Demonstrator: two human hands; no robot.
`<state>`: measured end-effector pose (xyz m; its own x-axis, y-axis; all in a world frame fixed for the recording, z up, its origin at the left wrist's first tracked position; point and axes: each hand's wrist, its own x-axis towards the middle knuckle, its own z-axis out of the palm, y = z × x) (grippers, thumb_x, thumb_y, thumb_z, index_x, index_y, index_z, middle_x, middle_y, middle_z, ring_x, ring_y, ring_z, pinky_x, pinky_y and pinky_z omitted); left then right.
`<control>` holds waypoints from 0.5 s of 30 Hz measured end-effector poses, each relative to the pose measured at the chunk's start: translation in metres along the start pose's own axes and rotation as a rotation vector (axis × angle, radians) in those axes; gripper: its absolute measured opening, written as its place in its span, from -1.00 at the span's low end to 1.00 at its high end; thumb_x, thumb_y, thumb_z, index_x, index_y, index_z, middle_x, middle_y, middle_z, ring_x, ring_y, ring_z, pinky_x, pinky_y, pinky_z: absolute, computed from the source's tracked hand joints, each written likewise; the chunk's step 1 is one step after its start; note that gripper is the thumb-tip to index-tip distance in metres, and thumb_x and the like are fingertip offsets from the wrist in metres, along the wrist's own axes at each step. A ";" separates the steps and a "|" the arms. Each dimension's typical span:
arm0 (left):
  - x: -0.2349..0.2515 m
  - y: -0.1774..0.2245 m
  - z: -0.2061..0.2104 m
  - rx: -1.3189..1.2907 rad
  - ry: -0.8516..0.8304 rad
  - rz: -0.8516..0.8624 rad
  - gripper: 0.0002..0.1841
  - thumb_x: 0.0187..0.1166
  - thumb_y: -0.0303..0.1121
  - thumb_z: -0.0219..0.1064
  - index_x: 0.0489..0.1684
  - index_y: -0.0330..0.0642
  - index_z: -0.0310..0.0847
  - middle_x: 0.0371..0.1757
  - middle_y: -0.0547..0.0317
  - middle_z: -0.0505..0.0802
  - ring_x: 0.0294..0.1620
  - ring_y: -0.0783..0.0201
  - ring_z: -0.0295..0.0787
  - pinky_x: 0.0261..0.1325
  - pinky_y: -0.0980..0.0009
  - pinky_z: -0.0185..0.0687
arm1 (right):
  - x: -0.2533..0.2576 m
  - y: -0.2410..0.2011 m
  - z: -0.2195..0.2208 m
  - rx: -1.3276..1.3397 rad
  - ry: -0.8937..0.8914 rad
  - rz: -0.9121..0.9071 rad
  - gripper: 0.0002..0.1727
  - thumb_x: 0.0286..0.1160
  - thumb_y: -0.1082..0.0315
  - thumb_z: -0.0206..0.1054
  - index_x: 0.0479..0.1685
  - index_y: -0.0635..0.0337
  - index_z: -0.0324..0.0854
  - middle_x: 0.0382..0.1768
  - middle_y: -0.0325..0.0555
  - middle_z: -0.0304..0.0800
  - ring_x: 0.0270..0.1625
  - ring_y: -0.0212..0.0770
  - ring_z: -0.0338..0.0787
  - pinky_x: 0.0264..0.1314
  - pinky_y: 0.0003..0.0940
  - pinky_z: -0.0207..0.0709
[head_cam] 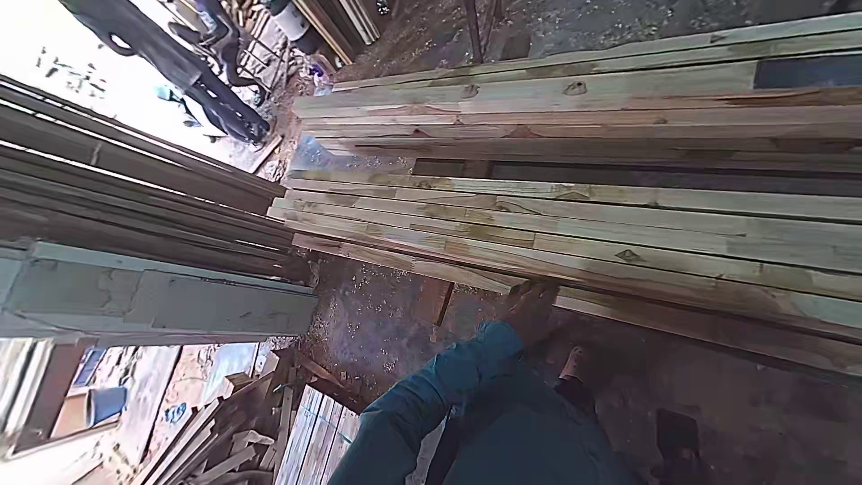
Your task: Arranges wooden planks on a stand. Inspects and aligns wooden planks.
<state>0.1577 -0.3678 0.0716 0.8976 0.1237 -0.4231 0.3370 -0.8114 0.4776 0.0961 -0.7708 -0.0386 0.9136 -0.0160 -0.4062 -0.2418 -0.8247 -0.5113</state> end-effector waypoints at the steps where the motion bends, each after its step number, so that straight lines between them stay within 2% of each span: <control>1: 0.003 0.002 0.002 0.036 -0.028 -0.017 -0.25 0.62 0.00 0.36 0.82 -0.04 0.27 0.80 0.04 0.43 0.82 -0.02 0.25 0.80 -0.09 0.14 | -0.007 0.012 0.009 0.045 -0.016 0.034 -0.36 0.85 -0.11 -0.11 0.29 0.29 0.62 -0.26 0.09 0.84 -0.27 0.03 0.83 -0.13 0.17 0.69; 2: 0.005 0.006 0.003 0.062 -0.032 -0.033 -0.25 0.62 0.05 0.34 0.81 -0.02 0.27 0.79 0.04 0.43 0.82 -0.03 0.25 0.82 -0.10 0.12 | -0.015 0.012 0.013 0.045 -0.018 0.093 -0.37 0.83 -0.14 -0.09 0.30 0.22 0.64 -0.24 0.05 0.86 -0.25 0.02 0.84 -0.09 0.18 0.69; 4: 0.008 0.018 0.003 0.083 0.003 -0.068 -0.24 0.61 0.13 0.31 0.79 0.00 0.32 0.77 0.03 0.46 0.82 -0.02 0.26 0.81 -0.12 0.12 | -0.034 -0.014 0.003 0.070 -0.048 0.145 -0.38 0.86 -0.06 -0.05 0.37 0.34 0.60 -0.15 0.21 0.85 -0.12 0.15 0.84 0.07 0.28 0.63; 5: 0.008 0.021 0.004 0.095 0.000 -0.095 -0.26 0.62 0.10 0.31 0.79 -0.02 0.32 0.78 0.00 0.45 0.82 -0.05 0.23 0.81 -0.17 0.08 | -0.040 -0.016 0.001 0.046 -0.071 0.137 -0.37 0.88 -0.05 -0.09 0.39 0.37 0.58 -0.10 0.24 0.86 -0.07 0.17 0.86 0.11 0.30 0.63; 6: 0.008 0.022 0.007 0.108 0.011 -0.114 -0.31 0.63 0.04 0.34 0.75 -0.04 0.37 0.75 -0.01 0.47 0.81 -0.05 0.26 0.82 -0.15 0.08 | -0.046 -0.008 0.009 0.019 -0.014 0.123 -0.37 0.85 -0.07 -0.09 0.30 0.33 0.63 -0.12 0.18 0.88 -0.08 0.11 0.89 0.07 0.26 0.69; 7: 0.011 0.022 0.015 0.130 0.035 -0.117 -0.39 0.63 -0.07 0.35 0.67 -0.07 0.45 0.71 -0.03 0.52 0.78 -0.06 0.31 0.81 -0.12 0.11 | -0.053 -0.012 0.010 0.036 0.019 0.162 -0.38 0.83 -0.06 -0.07 0.28 0.29 0.69 -0.07 0.15 0.90 -0.02 0.08 0.89 0.17 0.25 0.66; 9: 0.017 0.026 0.028 0.187 0.087 -0.100 -0.49 0.66 -0.31 0.30 0.62 -0.13 0.51 0.67 -0.08 0.56 0.73 -0.12 0.38 0.76 -0.09 0.22 | -0.064 -0.041 -0.011 0.068 -0.019 0.260 -0.40 0.87 -0.01 -0.12 0.32 0.29 0.67 -0.02 0.16 0.89 0.01 0.10 0.86 0.21 0.26 0.60; 12: 0.026 0.035 0.030 0.265 0.033 -0.096 -0.36 0.52 -0.59 0.28 0.71 -0.22 0.39 0.72 -0.18 0.46 0.73 -0.23 0.33 0.73 -0.08 0.30 | -0.064 -0.051 -0.023 0.026 -0.038 0.305 -0.47 0.91 0.04 -0.08 0.16 0.28 0.71 -0.17 0.13 0.89 -0.15 0.13 0.88 0.03 0.26 0.65; 14: 0.019 0.046 0.034 0.266 0.024 -0.077 -0.28 0.42 -0.68 0.33 0.72 -0.30 0.35 0.73 -0.25 0.45 0.69 -0.28 0.39 0.68 -0.11 0.35 | -0.050 -0.050 -0.030 -0.001 -0.088 0.299 -0.51 0.91 0.08 -0.06 0.16 0.25 0.72 -0.14 0.14 0.89 -0.10 0.17 0.89 0.07 0.30 0.66; 15: 0.015 0.054 0.035 0.250 0.014 -0.089 -0.28 0.45 -0.69 0.30 0.75 -0.28 0.31 0.73 -0.24 0.46 0.69 -0.27 0.41 0.68 -0.11 0.36 | -0.041 -0.049 -0.030 -0.011 -0.109 0.287 -0.51 0.89 0.09 -0.04 0.22 0.26 0.70 -0.08 0.19 0.88 -0.04 0.20 0.88 0.12 0.33 0.64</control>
<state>0.1795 -0.4296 0.0640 0.8718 0.2074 -0.4438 0.3359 -0.9125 0.2334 0.0804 -0.7469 0.0257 0.7676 -0.1888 -0.6125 -0.4812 -0.8011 -0.3560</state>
